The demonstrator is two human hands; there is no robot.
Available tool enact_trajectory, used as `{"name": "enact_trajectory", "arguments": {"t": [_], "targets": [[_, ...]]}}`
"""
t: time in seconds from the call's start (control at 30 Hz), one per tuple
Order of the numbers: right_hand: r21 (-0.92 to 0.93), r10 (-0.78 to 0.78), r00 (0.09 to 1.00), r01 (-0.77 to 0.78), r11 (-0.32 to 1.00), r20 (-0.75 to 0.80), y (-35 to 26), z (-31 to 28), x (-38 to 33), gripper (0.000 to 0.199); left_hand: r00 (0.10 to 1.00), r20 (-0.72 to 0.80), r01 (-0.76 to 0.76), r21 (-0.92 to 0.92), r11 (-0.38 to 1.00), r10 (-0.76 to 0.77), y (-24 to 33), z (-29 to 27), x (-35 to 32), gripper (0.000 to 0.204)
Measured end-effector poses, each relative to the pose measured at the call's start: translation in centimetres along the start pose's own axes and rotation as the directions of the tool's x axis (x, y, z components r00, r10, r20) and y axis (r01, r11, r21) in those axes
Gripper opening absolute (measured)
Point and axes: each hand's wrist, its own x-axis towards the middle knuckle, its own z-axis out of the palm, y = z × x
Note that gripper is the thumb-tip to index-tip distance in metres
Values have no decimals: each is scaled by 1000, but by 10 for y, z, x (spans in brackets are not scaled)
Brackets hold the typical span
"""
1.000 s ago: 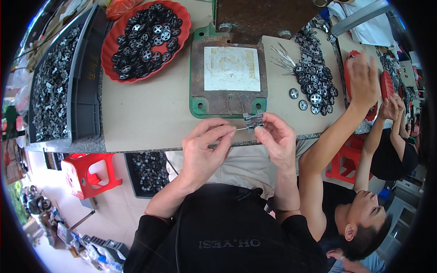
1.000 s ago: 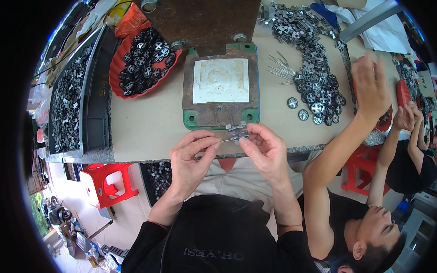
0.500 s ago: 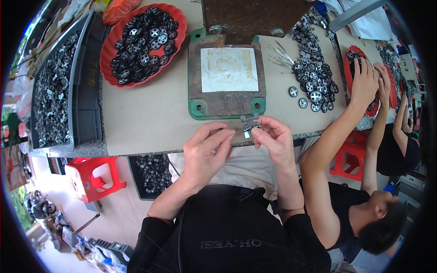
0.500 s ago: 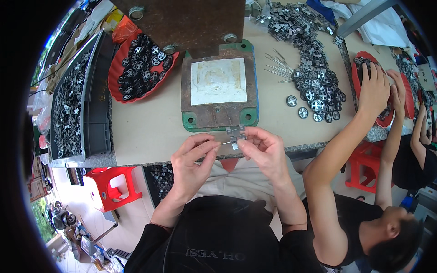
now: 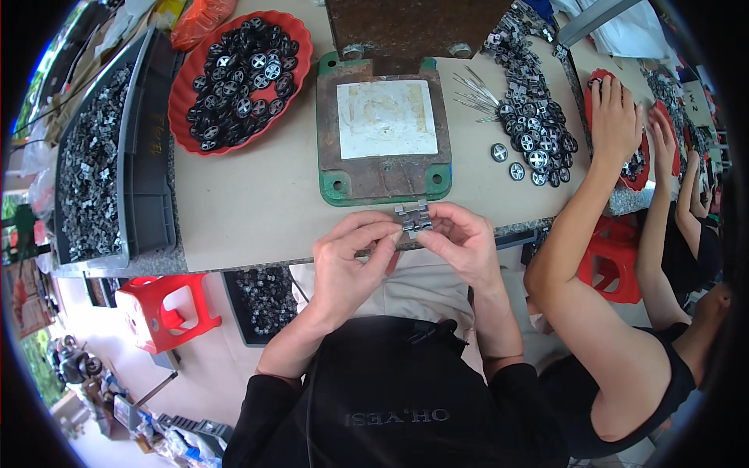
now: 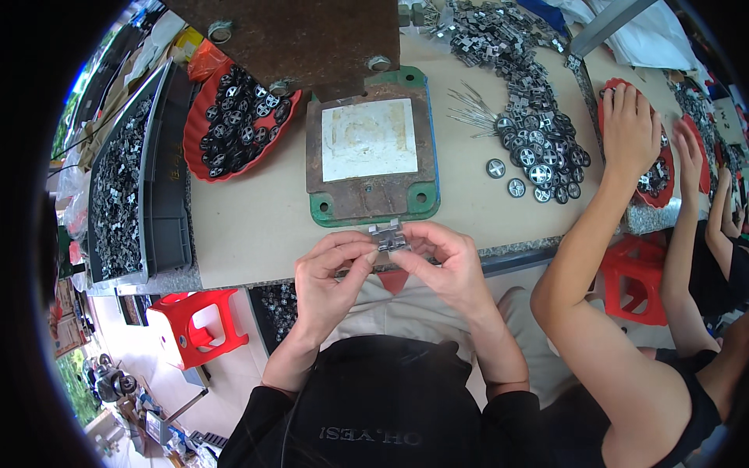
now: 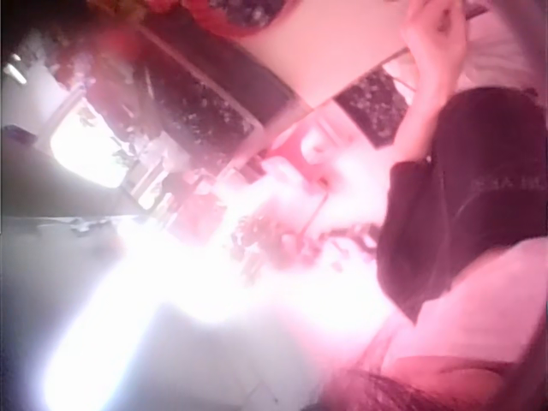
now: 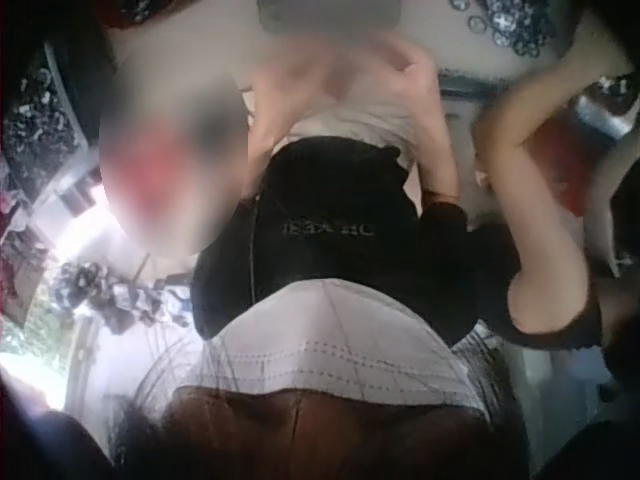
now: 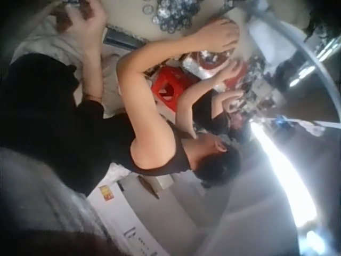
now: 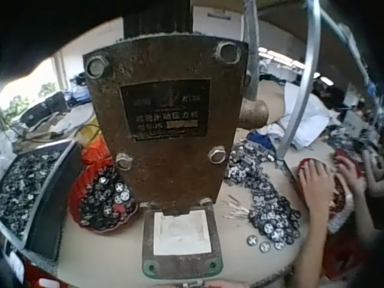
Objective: The person assembles small metal components and plastic base parts by hand, pressing them together using a manual press in a repetitive motion.
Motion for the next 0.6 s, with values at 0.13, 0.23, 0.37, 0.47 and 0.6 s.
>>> {"name": "enact_trajectory", "arguments": {"t": [0.13,0.23,0.37,0.47,0.6], "targets": [[-26,40,999,-40,999,4,-1,-2,-1,26,999,38,-40,43,998,38,0,-4,1,20],[101,39,999,-36,994,-24,-4,-2,-1,25,985,110,170,-407,897,-136,-1,-7,3,32],[152,25,999,-18,988,-43,-2,2,-2,23,972,190,210,-449,868,-137,-10,-8,2,41],[-107,-149,988,145,984,-32,2,4,-1,24,982,173,153,-486,861,-77,-12,-4,1,41],[-58,-143,987,139,989,-76,3,11,-2,26,983,170,149,-527,837,-67,-13,-2,1,40]]}}
